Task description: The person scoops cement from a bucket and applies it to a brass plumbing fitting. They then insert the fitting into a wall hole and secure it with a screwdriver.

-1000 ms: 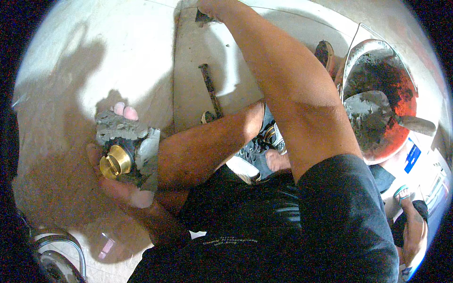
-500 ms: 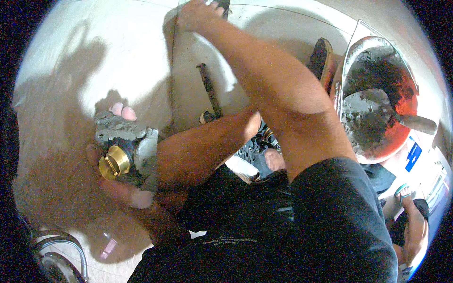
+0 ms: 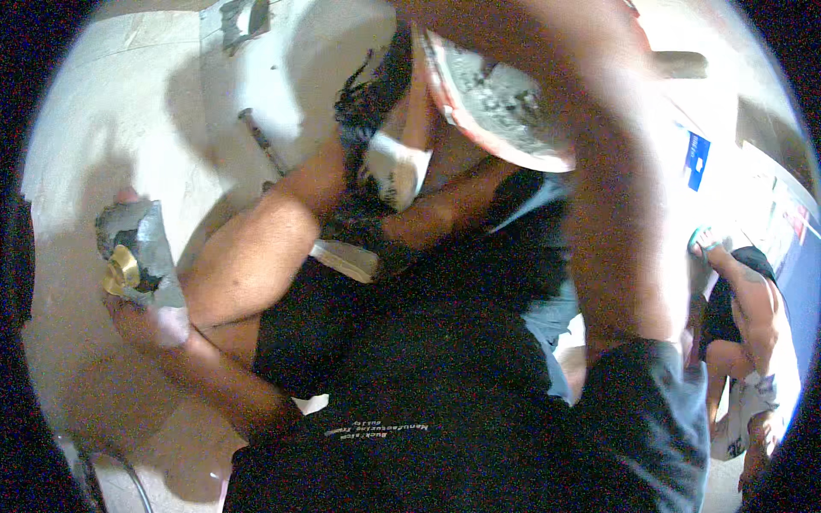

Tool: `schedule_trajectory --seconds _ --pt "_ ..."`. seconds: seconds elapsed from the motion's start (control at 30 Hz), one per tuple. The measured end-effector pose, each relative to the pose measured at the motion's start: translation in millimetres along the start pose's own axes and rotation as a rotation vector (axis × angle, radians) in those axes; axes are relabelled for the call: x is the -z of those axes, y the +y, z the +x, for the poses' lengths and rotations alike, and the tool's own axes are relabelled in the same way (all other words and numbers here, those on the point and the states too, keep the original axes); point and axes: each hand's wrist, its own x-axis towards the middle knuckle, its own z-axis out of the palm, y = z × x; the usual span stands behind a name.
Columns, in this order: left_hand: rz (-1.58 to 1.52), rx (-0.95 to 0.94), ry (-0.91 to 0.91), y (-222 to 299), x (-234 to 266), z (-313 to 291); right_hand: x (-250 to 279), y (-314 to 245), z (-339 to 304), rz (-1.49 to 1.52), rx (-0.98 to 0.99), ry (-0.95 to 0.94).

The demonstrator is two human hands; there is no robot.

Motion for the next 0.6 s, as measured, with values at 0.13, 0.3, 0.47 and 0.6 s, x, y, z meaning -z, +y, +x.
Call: schedule_trajectory --seconds 0.13,0.3,0.47,0.6 --pt "-0.947 0.177 -0.309 7.3 -17.6 6.4 24.4 86.9 -38.9 -0.380 0.011 -0.242" --pt "-1.278 0.216 -0.495 -8.8 -0.1 17.6 -14.1 143.2 -79.7 -0.446 0.303 -0.398" --pt "-0.873 0.386 0.202 15.3 -42.5 9.5 -26.6 132.5 -85.4 -0.316 0.100 -0.546" --pt "-1.001 0.366 0.124 4.8 -31.7 12.0 -19.1 122.1 -75.6 -0.335 -0.080 -0.691"
